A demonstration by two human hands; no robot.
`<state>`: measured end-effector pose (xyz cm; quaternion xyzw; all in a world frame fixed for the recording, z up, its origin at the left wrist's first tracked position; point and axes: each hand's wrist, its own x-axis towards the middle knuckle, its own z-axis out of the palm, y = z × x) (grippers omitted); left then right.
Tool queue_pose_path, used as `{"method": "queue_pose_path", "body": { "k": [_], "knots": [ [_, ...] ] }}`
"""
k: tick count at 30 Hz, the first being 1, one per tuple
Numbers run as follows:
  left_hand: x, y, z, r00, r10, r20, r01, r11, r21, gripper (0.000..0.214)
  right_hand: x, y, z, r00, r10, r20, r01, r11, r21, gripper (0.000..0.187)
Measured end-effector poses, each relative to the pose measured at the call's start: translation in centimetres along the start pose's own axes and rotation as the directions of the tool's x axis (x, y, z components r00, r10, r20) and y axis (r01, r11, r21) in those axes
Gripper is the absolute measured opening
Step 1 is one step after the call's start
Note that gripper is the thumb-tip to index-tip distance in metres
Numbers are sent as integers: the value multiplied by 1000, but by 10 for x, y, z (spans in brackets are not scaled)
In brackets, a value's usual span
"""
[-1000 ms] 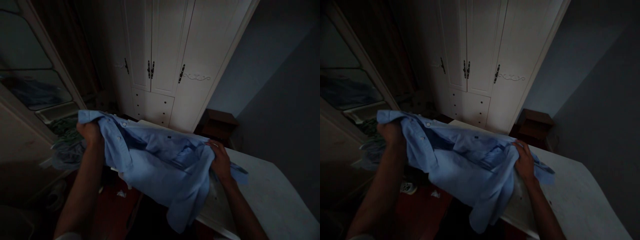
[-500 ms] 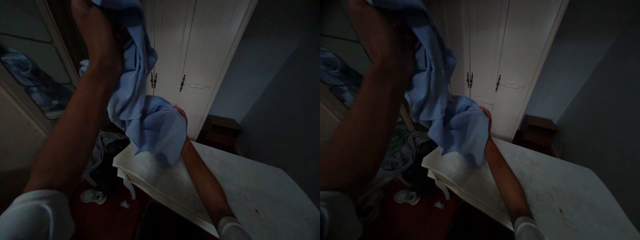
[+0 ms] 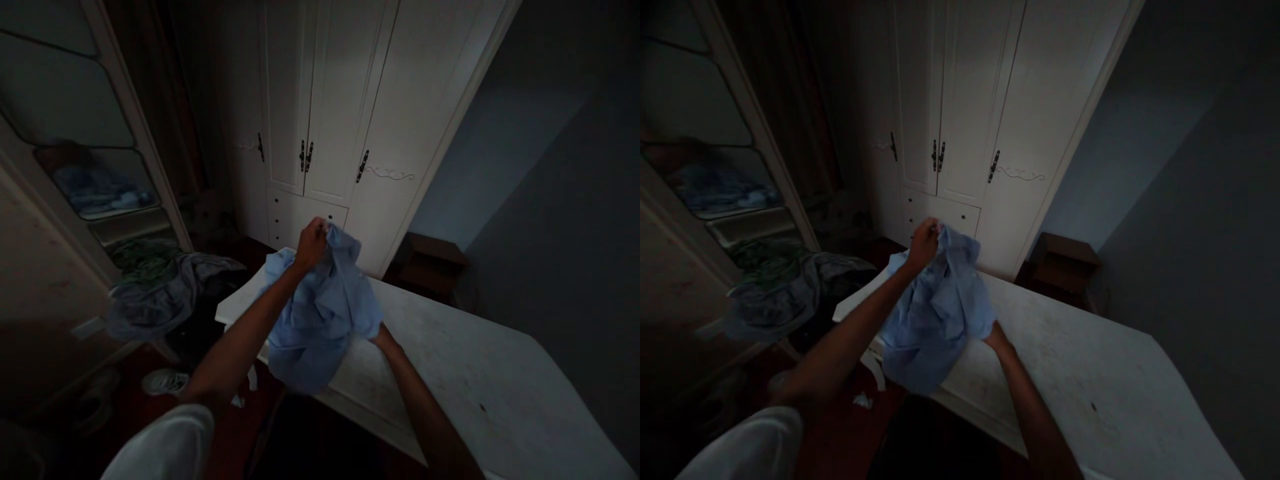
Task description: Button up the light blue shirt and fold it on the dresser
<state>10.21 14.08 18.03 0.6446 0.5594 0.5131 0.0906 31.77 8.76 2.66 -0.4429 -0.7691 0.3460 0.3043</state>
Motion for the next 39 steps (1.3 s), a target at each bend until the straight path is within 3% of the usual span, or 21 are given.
{"method": "queue_pose_path", "body": {
  "k": [4, 8, 10, 12, 14, 15, 17, 18, 20, 22, 24, 26, 28, 33, 39],
  "knots": [
    [-89, -63, 6, 979, -188, 80, 174, 972, 156, 13, -55, 21, -14, 999, 36, -27, -33, 991, 131, 46],
    [-144, -99, -20, 942, -329, 61, 306, 920, 244, 19, -111, 27, -25, 994, 109, -30, -100, 973, 206, 43],
    [-157, -105, -39, 932, -362, 12, 347, 901, 262, 27, -134, 27, -30, 988, 152, 0, -148, 961, 233, 46],
    [-161, -101, -58, 927, -347, -144, 374, 888, 269, 42, -150, 26, -34, 981, 192, -12, -185, 959, 217, 46],
    [-158, -89, -70, 931, -246, -270, 315, 916, 249, 55, -159, 27, -34, 978, 201, -59, -187, 965, 186, 43],
    [-154, -81, -73, 951, -172, -256, 235, 942, 241, 58, -162, 29, -32, 978, 195, -77, -179, 967, 184, 41],
    [-143, -65, -68, 1000, -5, -25, 10, 972, 237, 62, -161, 33, -24, 980, 182, -86, -162, 966, 201, 39],
    [-136, -59, -61, 987, 56, 150, -91, 967, 237, 67, -159, 36, -19, 979, 179, -96, -156, 965, 209, 40],
    [-125, -53, -40, 888, 54, 457, -201, 939, 278, 93, -155, 40, -8, 969, 186, -163, -153, 969, 195, 41],
    [-119, -56, -17, 771, -61, 634, -226, 904, 363, 124, -151, 44, 1, 943, 199, -266, -159, 974, 164, 39],
    [-117, -64, 2, 679, -162, 716, -241, 872, 426, 142, -150, 44, 6, 918, 205, -340, -166, 976, 139, 37],
    [-120, -74, 14, 649, -210, 732, -246, 852, 463, 148, -151, 43, 8, 904, 198, -379, -167, 979, 114, 35],
    [-124, -83, 18, 673, -207, 710, -233, 852, 469, 145, -152, 42, 8, 895, 182, -407, -159, 983, 91, 34],
    [-123, -111, 15, 795, -83, 601, -145, 936, 321, 121, -153, 39, 9, 867, 165, -471, -158, 986, 55, 33],
    [-98, -134, -4, 950, 72, 303, -89, 995, 43, 81, -151, 36, 12, 860, 134, -492, -154, 988, -1, 34]
  ]
}}
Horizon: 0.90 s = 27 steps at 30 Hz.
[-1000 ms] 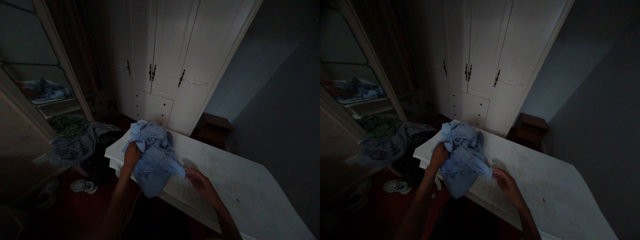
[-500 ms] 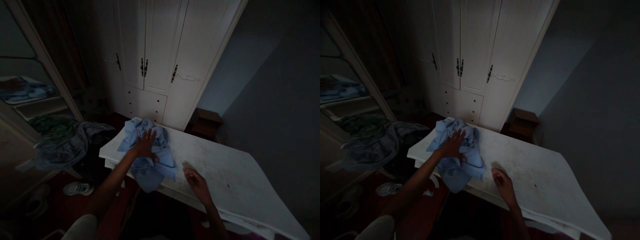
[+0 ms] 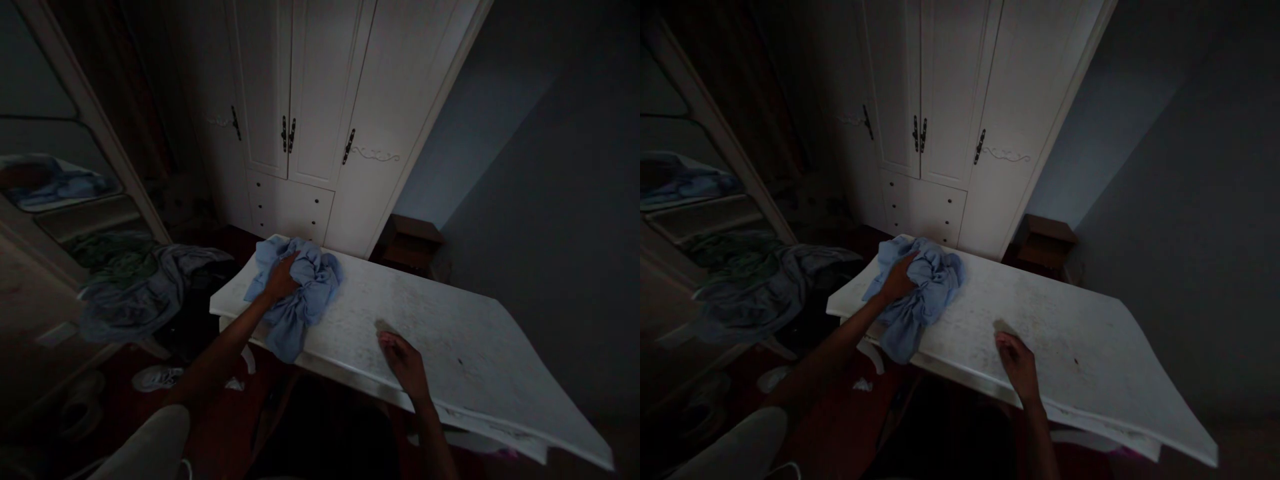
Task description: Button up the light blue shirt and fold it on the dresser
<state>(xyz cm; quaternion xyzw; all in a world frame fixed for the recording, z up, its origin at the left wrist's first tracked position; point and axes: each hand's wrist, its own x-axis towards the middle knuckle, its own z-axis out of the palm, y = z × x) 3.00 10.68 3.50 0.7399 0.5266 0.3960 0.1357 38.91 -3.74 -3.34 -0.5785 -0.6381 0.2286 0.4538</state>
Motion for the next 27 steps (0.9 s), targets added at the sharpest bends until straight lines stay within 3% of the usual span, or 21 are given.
{"method": "queue_pose_path", "body": {
  "k": [3, 7, 10, 12, 15, 17, 18, 19, 20, 23, 25, 27],
  "knots": [
    [22, 8, -40, 964, 18, -267, -57, 989, -138, 68, 1, -2, 1, 1000, -13, -8, 13, 1000, -14, 35],
    [62, 34, -112, 826, 86, -557, -202, 968, -150, 58, 1, -3, 2, 1000, -6, -7, 6, 1000, -17, 35],
    [90, 45, -155, 734, 204, -648, -285, 958, -20, 77, 1, -3, 3, 1000, -9, -10, 9, 1000, -24, 34],
    [104, 42, -166, 752, 242, -614, -267, 962, 52, 82, 1, -2, 2, 1000, -19, -11, 19, 999, -28, 34],
    [107, 25, -152, 897, 187, -400, -116, 974, 196, 85, 0, -1, 2, 1000, -30, -3, 30, 999, -33, 36],
    [96, 11, -122, 986, 78, -148, -25, 943, 333, 86, 0, -1, 2, 999, -38, -2, 38, 999, -32, 37],
    [86, 4, -104, 1000, -5, -21, 13, 917, 399, 84, -1, -1, 2, 999, -41, -1, 41, 999, -31, 37],
    [75, -1, -85, 990, -113, 81, 64, 888, 455, 83, -1, -1, 2, 999, -43, -3, 43, 999, -31, 38],
    [64, -6, -67, 979, -172, 109, 101, 876, 471, 82, -1, 0, 1, 999, -43, -3, 43, 999, -32, 38],
    [37, -12, -26, 965, -254, 72, 186, 849, 495, 85, -2, 0, 1, 999, -38, 7, 38, 998, -42, 37],
    [28, -13, -16, 963, -270, 27, 225, 849, 478, 90, -2, -1, 1, 999, -40, 15, 41, 998, -44, 36],
    [22, -15, -19, 959, -282, 0, 254, 866, 431, 96, -2, 0, 0, 999, -47, 19, 48, 998, -35, 37]
  ]
}}
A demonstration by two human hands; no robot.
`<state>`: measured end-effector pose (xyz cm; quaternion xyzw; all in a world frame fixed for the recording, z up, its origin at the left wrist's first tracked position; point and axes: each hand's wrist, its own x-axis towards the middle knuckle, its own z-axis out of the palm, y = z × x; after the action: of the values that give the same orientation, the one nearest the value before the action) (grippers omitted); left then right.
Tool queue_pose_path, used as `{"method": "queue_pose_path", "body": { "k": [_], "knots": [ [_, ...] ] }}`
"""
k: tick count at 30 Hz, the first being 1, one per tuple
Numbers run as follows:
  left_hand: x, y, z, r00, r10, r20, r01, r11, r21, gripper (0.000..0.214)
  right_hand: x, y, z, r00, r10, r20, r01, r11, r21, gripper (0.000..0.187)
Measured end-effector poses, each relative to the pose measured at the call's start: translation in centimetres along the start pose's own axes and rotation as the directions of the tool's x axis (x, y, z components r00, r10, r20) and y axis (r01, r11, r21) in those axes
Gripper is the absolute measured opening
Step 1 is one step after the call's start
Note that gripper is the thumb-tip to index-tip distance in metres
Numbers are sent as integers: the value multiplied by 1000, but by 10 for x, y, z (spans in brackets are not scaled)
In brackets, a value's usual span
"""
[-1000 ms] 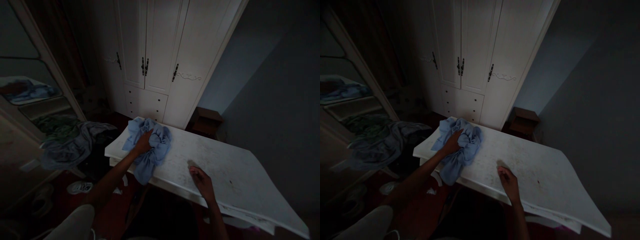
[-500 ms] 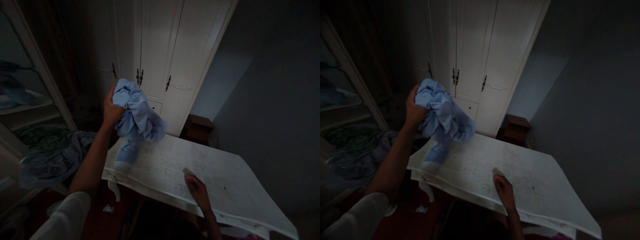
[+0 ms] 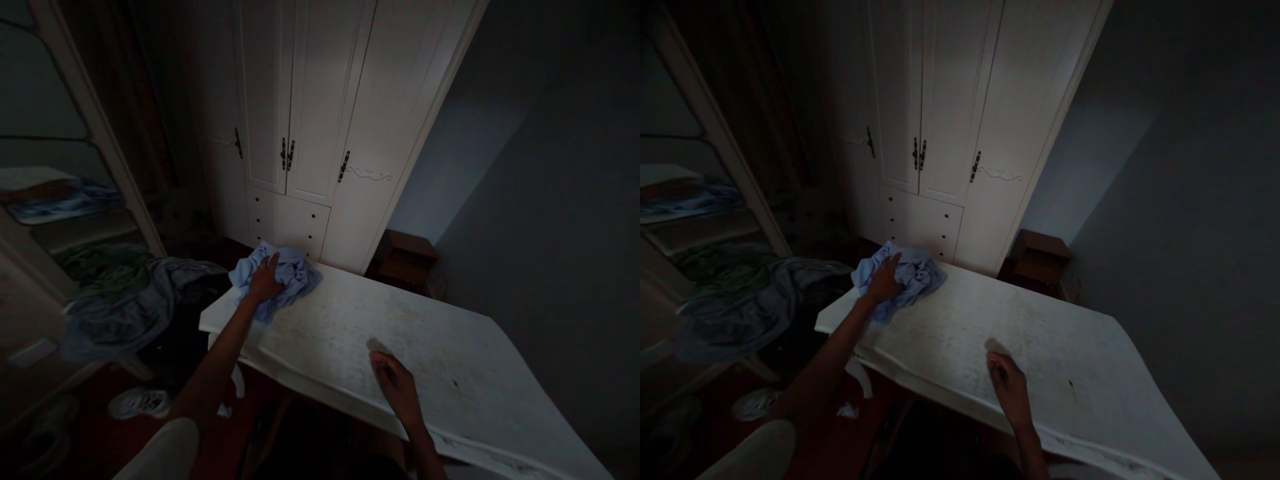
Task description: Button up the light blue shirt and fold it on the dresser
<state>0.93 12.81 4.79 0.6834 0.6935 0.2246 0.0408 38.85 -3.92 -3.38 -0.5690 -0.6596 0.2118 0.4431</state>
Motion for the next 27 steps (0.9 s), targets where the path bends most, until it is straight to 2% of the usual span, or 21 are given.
{"method": "queue_pose_path", "body": {
  "k": [2, 4, 7, 9, 11, 13, 15, 18, 20, 22, 27],
  "knots": [
    [-8, -4, -8, 1000, -4, 3, 4, 998, -67, 97, 0, 1, 0, 1000, -5, 6, 5, 1000, 17, 37],
    [-22, -3, -18, 999, 50, -4, -50, 988, -146, 87, 0, 2, 0, 1000, -14, 15, 14, 999, 35, 36],
    [-58, 18, -26, 970, 181, -164, -229, 910, -346, 56, -1, 4, -1, 1000, -24, 15, 23, 998, 54, 34],
    [-84, 41, -25, 947, 174, -268, -295, 801, -521, 37, -1, 4, -1, 1000, -27, 13, 26, 997, 70, 33],
    [-105, 68, -15, 967, 149, -206, -252, 668, -700, 35, -1, 3, -2, 999, -34, 17, 32, 995, 99, 33],
    [-119, 93, 2, 982, 177, -65, -155, 564, -811, 35, 0, 2, -3, 999, -41, 25, 37, 990, 139, 33],
    [-127, 114, 24, 975, 218, 49, -77, 531, -844, 34, 1, 0, -5, 998, -36, 42, 28, 983, 184, 31],
    [-133, 137, 53, 970, 219, 103, -38, 558, -829, 35, 2, -2, -8, 997, -12, 71, -6, 969, 247, 25],
    [-137, 147, 66, 977, 190, 94, -26, 547, -837, 36, 2, -3, -9, 997, 10, 73, -31, 956, 291, 23],
    [-140, 154, 73, 981, 173, 93, -5, 496, -868, 37, 3, -3, -10, 997, 35, 64, -54, 942, 332, 21],
    [-135, 156, 76, 970, 186, 153, 67, 402, -913, 34, 3, -2, -11, 995, 64, 73, -87, 922, 378, 20]
  ]
}}
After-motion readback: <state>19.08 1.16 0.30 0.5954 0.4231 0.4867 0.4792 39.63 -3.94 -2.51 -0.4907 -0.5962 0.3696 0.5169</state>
